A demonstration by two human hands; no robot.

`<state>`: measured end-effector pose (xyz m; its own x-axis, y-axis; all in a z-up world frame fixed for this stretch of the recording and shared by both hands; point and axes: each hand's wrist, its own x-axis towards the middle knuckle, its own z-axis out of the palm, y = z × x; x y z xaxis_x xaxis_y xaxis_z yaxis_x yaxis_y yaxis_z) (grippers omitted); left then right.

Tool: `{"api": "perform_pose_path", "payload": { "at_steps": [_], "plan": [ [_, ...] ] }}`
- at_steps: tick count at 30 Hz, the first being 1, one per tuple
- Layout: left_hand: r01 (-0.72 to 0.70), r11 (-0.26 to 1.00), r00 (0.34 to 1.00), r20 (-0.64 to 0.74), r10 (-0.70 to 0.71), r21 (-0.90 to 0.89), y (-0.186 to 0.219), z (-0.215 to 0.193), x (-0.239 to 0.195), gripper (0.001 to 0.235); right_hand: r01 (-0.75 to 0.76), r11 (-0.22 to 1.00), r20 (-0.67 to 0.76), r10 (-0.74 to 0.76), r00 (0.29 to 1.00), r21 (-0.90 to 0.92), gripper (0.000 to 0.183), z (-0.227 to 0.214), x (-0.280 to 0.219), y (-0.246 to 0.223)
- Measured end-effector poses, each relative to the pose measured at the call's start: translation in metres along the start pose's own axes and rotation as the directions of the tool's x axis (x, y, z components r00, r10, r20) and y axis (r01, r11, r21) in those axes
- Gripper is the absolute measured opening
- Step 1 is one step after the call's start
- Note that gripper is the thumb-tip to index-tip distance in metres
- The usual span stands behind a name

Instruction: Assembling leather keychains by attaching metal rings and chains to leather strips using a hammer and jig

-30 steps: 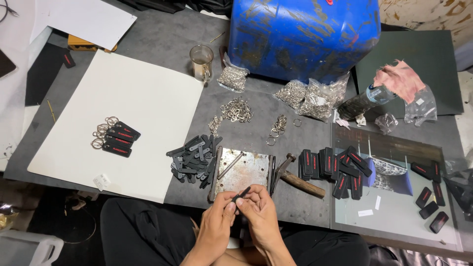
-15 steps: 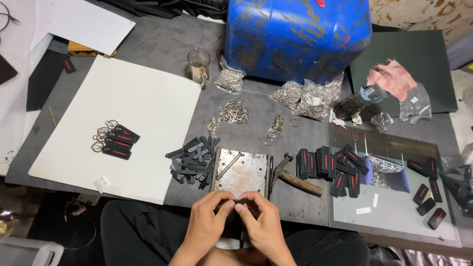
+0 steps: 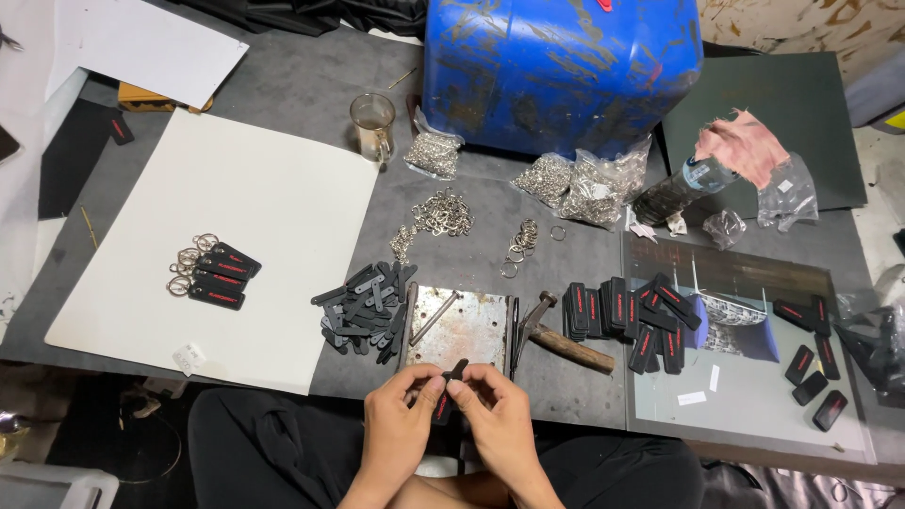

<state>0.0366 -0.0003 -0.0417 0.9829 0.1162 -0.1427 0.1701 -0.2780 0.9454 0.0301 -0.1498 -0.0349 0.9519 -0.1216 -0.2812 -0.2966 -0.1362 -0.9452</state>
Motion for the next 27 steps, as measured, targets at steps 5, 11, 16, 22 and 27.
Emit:
{"api": "perform_pose_path", "payload": {
  "at_steps": [5, 11, 16, 22, 27],
  "plan": [
    [0.06, 0.994, 0.993, 0.093, -0.069, 0.09, 0.006, 0.005, 0.014, 0.017, 0.132, 0.966, -0.014, -0.138, 0.99, -0.222, 0.009, -0.013, 0.013, -0.005],
    [-0.387, 0.812, 0.919, 0.115, 0.377, 0.437, 0.007, 0.008, 0.053, 0.017, 0.294, 0.746, 0.056, -0.327, 0.943, -0.597, 0.014, -0.037, 0.059, -0.01],
    [-0.325, 0.764, 0.916, -0.014, 0.4, 0.558, 0.004, -0.008, 0.065, 0.014, 0.194, 0.657, 0.078, -0.201, 0.976, -0.729, 0.022, -0.046, 0.079, -0.014],
    [-0.304, 0.802, 0.905, -0.108, 0.412, 0.514, -0.003, -0.021, 0.046, 0.014, 0.267, 0.624, 0.27, -0.092, 0.958, -0.734, 0.019, -0.035, 0.073, -0.02],
    [-0.379, 0.796, 0.879, -0.086, 0.469, 0.471, -0.007, -0.024, 0.025, 0.01, 0.364, 0.597, 0.393, -0.088, 0.915, -0.715, 0.018, -0.025, 0.059, -0.021]
  ]
}}
